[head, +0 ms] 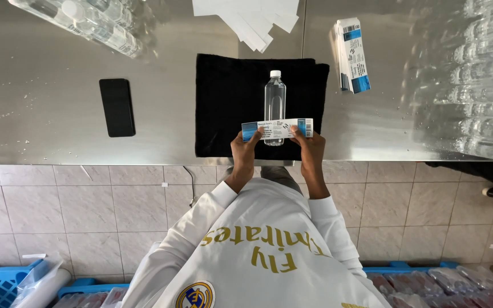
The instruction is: The person repeatedly picks up clear plastic water bottles and wraps printed labels around them by hand. They smooth the labels onto the bottles and place the labeled bottles into a group on the left side of the table. The person also handles stacks of labels and a black cloth on the table.
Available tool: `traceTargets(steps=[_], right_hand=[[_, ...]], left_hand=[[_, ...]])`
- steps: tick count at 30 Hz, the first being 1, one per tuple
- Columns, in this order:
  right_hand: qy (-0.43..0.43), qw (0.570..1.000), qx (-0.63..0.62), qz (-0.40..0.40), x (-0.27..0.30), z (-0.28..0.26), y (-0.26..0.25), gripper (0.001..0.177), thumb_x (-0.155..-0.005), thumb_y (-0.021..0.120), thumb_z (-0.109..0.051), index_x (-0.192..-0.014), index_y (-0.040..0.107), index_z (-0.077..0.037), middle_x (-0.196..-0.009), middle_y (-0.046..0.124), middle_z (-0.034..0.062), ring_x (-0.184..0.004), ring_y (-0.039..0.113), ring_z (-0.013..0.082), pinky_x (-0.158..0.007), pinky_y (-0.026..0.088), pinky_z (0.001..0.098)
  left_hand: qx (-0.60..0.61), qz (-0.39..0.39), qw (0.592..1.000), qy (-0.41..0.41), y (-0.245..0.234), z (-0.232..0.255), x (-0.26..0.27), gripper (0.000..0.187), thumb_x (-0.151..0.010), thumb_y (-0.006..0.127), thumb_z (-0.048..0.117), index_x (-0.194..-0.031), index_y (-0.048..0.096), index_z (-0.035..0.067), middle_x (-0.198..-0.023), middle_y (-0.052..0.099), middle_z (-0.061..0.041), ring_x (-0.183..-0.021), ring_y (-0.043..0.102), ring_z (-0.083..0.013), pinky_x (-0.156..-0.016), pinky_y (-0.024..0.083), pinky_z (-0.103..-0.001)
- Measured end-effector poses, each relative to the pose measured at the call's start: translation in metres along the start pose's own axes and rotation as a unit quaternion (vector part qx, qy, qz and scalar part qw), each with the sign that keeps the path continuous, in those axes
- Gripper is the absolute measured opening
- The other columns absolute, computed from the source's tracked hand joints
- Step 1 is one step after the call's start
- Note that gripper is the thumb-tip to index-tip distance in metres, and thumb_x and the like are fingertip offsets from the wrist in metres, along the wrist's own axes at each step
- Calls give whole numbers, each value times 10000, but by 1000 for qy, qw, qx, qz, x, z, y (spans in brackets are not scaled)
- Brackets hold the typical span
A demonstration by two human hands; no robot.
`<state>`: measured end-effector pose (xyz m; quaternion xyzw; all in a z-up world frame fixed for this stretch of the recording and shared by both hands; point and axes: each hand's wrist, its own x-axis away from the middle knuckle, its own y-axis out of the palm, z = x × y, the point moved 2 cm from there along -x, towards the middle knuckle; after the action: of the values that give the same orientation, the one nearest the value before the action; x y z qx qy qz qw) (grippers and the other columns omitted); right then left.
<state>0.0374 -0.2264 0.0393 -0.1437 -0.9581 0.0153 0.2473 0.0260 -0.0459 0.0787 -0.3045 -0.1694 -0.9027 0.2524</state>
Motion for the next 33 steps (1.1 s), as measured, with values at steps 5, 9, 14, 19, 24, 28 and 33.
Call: traceTargets(steps=[5, 9, 14, 19, 24, 28, 33], right_hand=[[13, 1000, 0, 1, -6, 13, -4, 453, -964, 935, -313, -1187, 781, 50, -1096, 782, 234, -1069, 773, 318, -991, 654, 484], [22, 1000, -10, -10, -12, 20, -4, 471, -969, 934, -335, -1213, 780, 38, -1116, 782, 228, -1080, 770, 304, -1008, 661, 475], [37, 998, -30, -29, -12, 29, 0, 490, -984, 917, -332, -1233, 762, 61, -1144, 774, 248, -1107, 767, 345, -1025, 661, 509], [36, 998, -32, -46, -11, 31, -2, 478, -1015, 888, -331, -1233, 752, 72, -1142, 770, 244, -1122, 758, 374, -1046, 666, 538], [33, 998, -28, -44, -12, 32, -2, 416, -1026, 874, -294, -1211, 762, 61, -1121, 781, 234, -1111, 766, 349, -1040, 672, 521], [43, 998, -34, -35, -11, 32, -2, 405, -1001, 894, -290, -1189, 776, 49, -1114, 792, 219, -1103, 767, 317, -1045, 670, 503], [48, 998, -38, -30, -10, 29, -1, 387, -992, 904, -288, -1160, 789, 41, -1069, 798, 202, -1077, 776, 303, -1045, 670, 504]], left_hand=[[-16, -5, 1000, 0, 2, -8, -6, 297, -874, 975, 290, -862, 747, 100, -710, 634, 30, -711, 521, -37, -800, 513, -281], [-15, -9, 1000, 0, 4, -13, -11, 278, -872, 979, 278, -863, 764, 102, -714, 652, 28, -717, 568, -20, -807, 555, -276], [14, -5, 1000, -20, -1, -27, -25, 322, -839, 1001, 307, -886, 781, 78, -710, 669, 13, -688, 602, -35, -825, 607, -297], [36, -12, 999, -27, -9, -54, -38, 318, -881, 978, 244, -976, 791, 5, -764, 708, -59, -744, 692, -97, -872, 650, -372], [41, -15, 999, -28, -10, -56, -39, 329, -878, 980, 228, -992, 784, -11, -799, 727, -75, -781, 715, -111, -906, 666, -411], [36, -20, 999, -25, -11, -58, -40, 360, -877, 984, 241, -1015, 785, -25, -817, 736, -92, -810, 728, -128, -915, 664, -430], [35, -21, 999, -17, -11, -59, -40, 361, -882, 979, 234, -1040, 790, -30, -834, 744, -105, -849, 739, -147, -936, 663, -440]])
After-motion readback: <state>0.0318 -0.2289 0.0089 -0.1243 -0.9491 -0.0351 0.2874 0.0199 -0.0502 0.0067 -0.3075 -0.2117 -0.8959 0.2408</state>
